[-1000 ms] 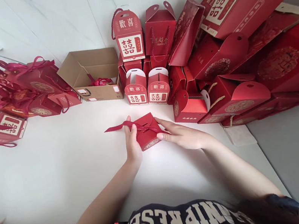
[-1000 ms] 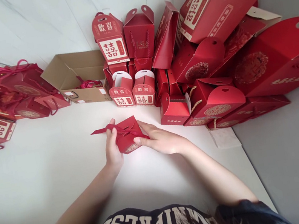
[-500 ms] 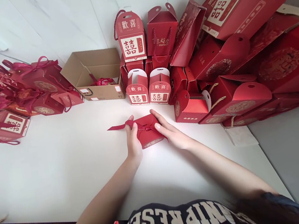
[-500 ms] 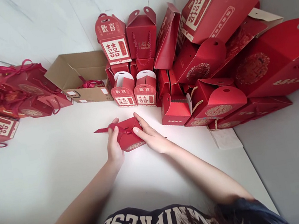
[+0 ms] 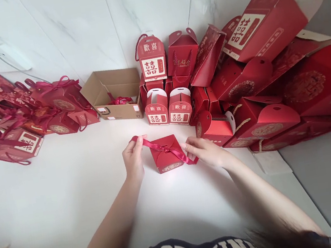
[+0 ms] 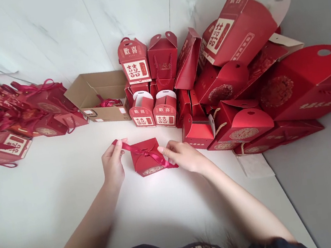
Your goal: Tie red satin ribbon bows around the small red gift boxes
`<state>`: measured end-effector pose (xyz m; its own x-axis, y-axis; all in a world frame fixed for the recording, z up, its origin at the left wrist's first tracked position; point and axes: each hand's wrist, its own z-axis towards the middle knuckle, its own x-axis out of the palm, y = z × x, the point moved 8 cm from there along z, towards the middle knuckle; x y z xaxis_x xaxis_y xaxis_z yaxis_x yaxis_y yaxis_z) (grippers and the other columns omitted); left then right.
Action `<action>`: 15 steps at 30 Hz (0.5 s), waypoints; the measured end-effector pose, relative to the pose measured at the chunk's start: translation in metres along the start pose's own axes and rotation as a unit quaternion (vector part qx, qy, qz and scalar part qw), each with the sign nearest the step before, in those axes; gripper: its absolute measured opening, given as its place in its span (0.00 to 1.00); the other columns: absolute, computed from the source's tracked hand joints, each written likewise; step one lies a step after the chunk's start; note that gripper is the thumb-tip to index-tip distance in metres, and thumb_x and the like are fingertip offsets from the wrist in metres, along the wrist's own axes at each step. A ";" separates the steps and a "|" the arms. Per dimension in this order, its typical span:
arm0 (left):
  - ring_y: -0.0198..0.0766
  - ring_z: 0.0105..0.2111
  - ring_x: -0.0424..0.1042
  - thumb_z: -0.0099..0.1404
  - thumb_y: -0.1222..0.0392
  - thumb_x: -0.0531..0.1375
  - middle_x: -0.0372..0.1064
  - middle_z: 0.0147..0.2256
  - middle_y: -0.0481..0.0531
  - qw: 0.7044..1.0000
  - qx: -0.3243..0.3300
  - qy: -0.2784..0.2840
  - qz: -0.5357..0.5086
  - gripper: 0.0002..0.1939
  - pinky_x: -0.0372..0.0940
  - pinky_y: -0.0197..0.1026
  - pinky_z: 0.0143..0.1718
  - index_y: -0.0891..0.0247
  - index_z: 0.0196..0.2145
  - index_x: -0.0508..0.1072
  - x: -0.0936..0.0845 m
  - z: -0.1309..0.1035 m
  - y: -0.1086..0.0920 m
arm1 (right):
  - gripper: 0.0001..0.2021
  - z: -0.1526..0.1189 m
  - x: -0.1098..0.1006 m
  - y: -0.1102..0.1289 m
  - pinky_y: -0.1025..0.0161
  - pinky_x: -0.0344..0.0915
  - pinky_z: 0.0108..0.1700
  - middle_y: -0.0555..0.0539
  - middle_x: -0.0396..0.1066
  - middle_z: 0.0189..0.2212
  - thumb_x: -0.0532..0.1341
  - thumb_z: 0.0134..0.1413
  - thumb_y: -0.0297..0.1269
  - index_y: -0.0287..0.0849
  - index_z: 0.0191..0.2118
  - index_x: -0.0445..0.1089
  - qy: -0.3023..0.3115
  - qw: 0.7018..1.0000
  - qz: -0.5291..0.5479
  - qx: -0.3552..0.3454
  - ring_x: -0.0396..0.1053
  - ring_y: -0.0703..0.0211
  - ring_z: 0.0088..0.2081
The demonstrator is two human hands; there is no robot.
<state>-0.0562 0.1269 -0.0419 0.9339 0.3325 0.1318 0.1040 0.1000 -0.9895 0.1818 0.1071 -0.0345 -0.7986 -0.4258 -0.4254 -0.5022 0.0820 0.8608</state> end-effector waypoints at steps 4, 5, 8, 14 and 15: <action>0.33 0.28 0.67 0.59 0.49 0.65 0.77 0.32 0.54 0.999 0.033 0.009 0.040 0.15 0.61 0.36 0.31 0.65 0.33 0.82 -0.003 0.004 -0.010 | 0.27 -0.005 0.014 -0.006 0.62 0.63 0.36 0.46 0.74 0.28 0.55 0.55 0.64 0.41 0.27 0.69 0.117 0.993 -0.007 0.023 0.70 0.57 0.32; 0.33 0.27 0.66 0.59 0.49 0.65 0.76 0.30 0.54 0.998 0.038 0.013 0.050 0.14 0.61 0.36 0.30 0.65 0.33 0.81 -0.004 0.005 -0.011 | 0.26 -0.006 0.017 -0.007 0.62 0.63 0.35 0.47 0.73 0.26 0.58 0.53 0.63 0.40 0.28 0.69 0.138 0.990 0.007 0.024 0.70 0.58 0.30; 0.33 0.25 0.65 0.59 0.49 0.65 0.71 0.23 0.50 0.993 0.053 0.006 0.102 0.15 0.60 0.36 0.29 0.64 0.24 0.77 -0.010 0.008 -0.014 | 0.23 -0.007 0.017 -0.006 0.64 0.61 0.30 0.51 0.67 0.20 0.64 0.49 0.59 0.39 0.28 0.70 0.169 0.984 0.047 0.009 0.65 0.62 0.25; 0.30 0.19 0.57 0.59 0.47 0.62 0.59 0.16 0.45 0.972 0.043 -0.004 0.230 0.23 0.52 0.35 0.21 0.63 0.15 0.62 -0.021 0.015 -0.012 | 0.20 -0.012 -0.007 0.006 0.65 0.58 0.30 0.53 0.65 0.20 0.63 0.52 0.54 0.40 0.25 0.66 0.146 0.985 0.062 -0.061 0.63 0.64 0.24; 0.31 0.19 0.57 0.59 0.47 0.62 0.59 0.16 0.45 0.970 0.037 0.004 0.242 0.23 0.52 0.35 0.21 0.62 0.15 0.62 -0.021 0.016 -0.012 | 0.19 -0.012 -0.009 0.005 0.65 0.57 0.30 0.53 0.65 0.20 0.64 0.52 0.53 0.41 0.24 0.65 0.145 0.986 0.052 -0.063 0.63 0.64 0.24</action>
<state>-0.0825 0.1338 -0.0321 0.8703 0.3498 -0.3469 -0.3711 0.0024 -0.9286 0.1906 0.1009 -0.0228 -0.7056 -0.6629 -0.2506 -0.3622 0.0334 0.9315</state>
